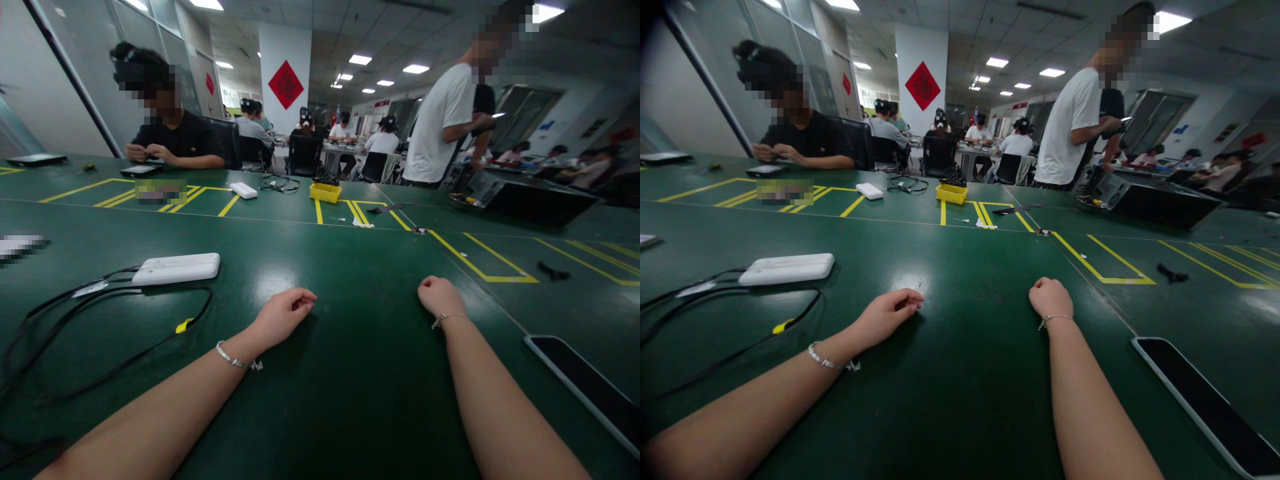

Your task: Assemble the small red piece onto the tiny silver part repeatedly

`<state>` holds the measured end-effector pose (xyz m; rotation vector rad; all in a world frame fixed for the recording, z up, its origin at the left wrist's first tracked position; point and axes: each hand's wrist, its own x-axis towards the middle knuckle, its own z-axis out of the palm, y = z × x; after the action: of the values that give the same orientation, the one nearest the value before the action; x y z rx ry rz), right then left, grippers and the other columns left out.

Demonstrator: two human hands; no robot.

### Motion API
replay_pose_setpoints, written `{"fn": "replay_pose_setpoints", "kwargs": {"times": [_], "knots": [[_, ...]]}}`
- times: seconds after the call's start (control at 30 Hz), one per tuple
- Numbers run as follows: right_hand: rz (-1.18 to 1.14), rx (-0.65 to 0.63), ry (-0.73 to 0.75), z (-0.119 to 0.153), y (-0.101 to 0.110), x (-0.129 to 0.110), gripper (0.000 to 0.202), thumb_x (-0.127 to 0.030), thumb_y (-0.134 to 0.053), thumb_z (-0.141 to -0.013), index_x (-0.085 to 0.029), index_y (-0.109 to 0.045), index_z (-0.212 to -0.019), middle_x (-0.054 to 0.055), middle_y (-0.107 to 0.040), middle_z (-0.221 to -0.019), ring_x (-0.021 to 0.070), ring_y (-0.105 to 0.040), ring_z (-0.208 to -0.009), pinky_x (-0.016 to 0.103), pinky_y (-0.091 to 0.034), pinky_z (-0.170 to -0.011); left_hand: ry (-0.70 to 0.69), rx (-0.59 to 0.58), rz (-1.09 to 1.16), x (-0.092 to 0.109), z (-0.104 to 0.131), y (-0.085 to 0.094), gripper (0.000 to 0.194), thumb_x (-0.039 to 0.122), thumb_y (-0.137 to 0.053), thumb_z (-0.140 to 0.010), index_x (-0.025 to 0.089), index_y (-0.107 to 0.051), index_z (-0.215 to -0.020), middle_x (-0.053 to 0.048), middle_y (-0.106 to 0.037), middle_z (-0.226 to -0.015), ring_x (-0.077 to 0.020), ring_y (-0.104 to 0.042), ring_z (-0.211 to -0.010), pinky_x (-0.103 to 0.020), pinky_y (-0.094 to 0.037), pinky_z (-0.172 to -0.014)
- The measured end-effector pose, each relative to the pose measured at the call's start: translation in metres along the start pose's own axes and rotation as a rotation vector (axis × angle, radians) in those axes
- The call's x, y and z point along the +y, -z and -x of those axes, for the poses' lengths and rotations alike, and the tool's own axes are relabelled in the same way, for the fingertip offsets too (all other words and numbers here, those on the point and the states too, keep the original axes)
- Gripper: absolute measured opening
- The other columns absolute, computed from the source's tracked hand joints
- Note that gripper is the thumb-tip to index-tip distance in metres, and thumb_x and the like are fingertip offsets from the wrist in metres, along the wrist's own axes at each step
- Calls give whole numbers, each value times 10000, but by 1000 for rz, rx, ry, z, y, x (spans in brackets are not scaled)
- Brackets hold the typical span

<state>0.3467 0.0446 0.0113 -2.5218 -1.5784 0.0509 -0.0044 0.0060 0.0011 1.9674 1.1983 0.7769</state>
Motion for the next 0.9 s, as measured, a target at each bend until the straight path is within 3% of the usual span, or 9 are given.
{"fn": "replay_pose_setpoints", "kwargs": {"times": [0.27, 0.37, 0.43, 0.5, 0.57, 0.67, 0.73, 0.83, 0.9], "knots": [[-29, 45, -252, -3, -6, 23, 284, -231, -459, -616, -219, -632, -842, 135, -570, -952, 301, -519, -905, 363, -413, -663, -51, -40, -131, 0, 1, 1, 202, 264, -434, -778, 226, -580, -913, 7, -624, -851, -134, -566, -774, -249, -422, -700], [-45, 83, -325, 1, -4, 17, 303, -247, -471, -631, -209, -621, -892, 157, -523, -1022, 332, -471, -970, 417, -408, -698, -47, -40, -146, 3, 1, 1, 208, 267, -429, -779, 232, -582, -916, 10, -625, -853, -134, -567, -770, -246, -424, -693], [-38, 159, -288, 7, -2, 3, 302, -227, -477, -635, -186, -611, -902, 165, -496, -1052, 339, -427, -1017, 453, -387, -748, -41, -40, -150, 4, 1, 1, 209, 268, -430, -777, 232, -584, -914, 10, -626, -854, -135, -569, -769, -247, -426, -688], [-43, 248, -103, 17, 1, -19, 296, -190, -473, -637, -156, -598, -904, 160, -498, -1044, 323, -406, -1039, 460, -361, -802, -33, -37, -152, 5, 1, 1, 211, 269, -432, -775, 230, -586, -915, 9, -627, -855, -136, -570, -767, -249, -428, -684], [-97, 285, 211, 33, 1, -47, 287, -159, -449, -660, -138, -581, -915, 138, -523, -1011, 275, -418, -1030, 423, -345, -853, -27, -35, -148, 5, 1, 1, 214, 268, -435, -774, 226, -584, -922, 5, -628, -857, -138, -572, -770, -254, -432, -688], [-239, 171, 728, 68, -6, -92, 286, -195, -408, -742, -155, -551, -986, 96, -531, -1042, 200, -430, -1033, 353, -323, -909, -27, -27, -115, 5, 0, 0, 220, 252, -444, -769, 222, -572, -945, 1, -633, -879, -143, -576, -799, -264, -437, -719], [-275, 37, 990, 90, -13, -115, 334, -278, -423, -769, -185, -513, -1077, 79, -497, -1134, 190, -406, -1077, 346, -304, -933, -38, -16, -92, 5, 0, -1, 225, 233, -452, -764, 223, -567, -957, -2, -634, -910, -146, -575, -831, -271, -435, -751], [-227, -126, 1168, 105, -20, -129, 424, -381, -447, -767, -225, -462, -1161, 66, -446, -1225, 208, -358, -1142, 371, -274, -957, -52, -12, -76, 4, 1, -1, 223, 226, -459, -763, 231, -564, -960, -1, -634, -934, -149, -573, -865, -277, -430, -781], [-168, -133, 1110, 97, -18, -123, 427, -398, -439, -771, -227, -468, -1161, 68, -448, -1228, 218, -349, -1151, 385, -263, -962, -50, -15, -77, 4, 1, -1, 221, 230, -461, -764, 233, -562, -961, 0, -632, -943, -147, -573, -871, -277, -429, -788]]}}
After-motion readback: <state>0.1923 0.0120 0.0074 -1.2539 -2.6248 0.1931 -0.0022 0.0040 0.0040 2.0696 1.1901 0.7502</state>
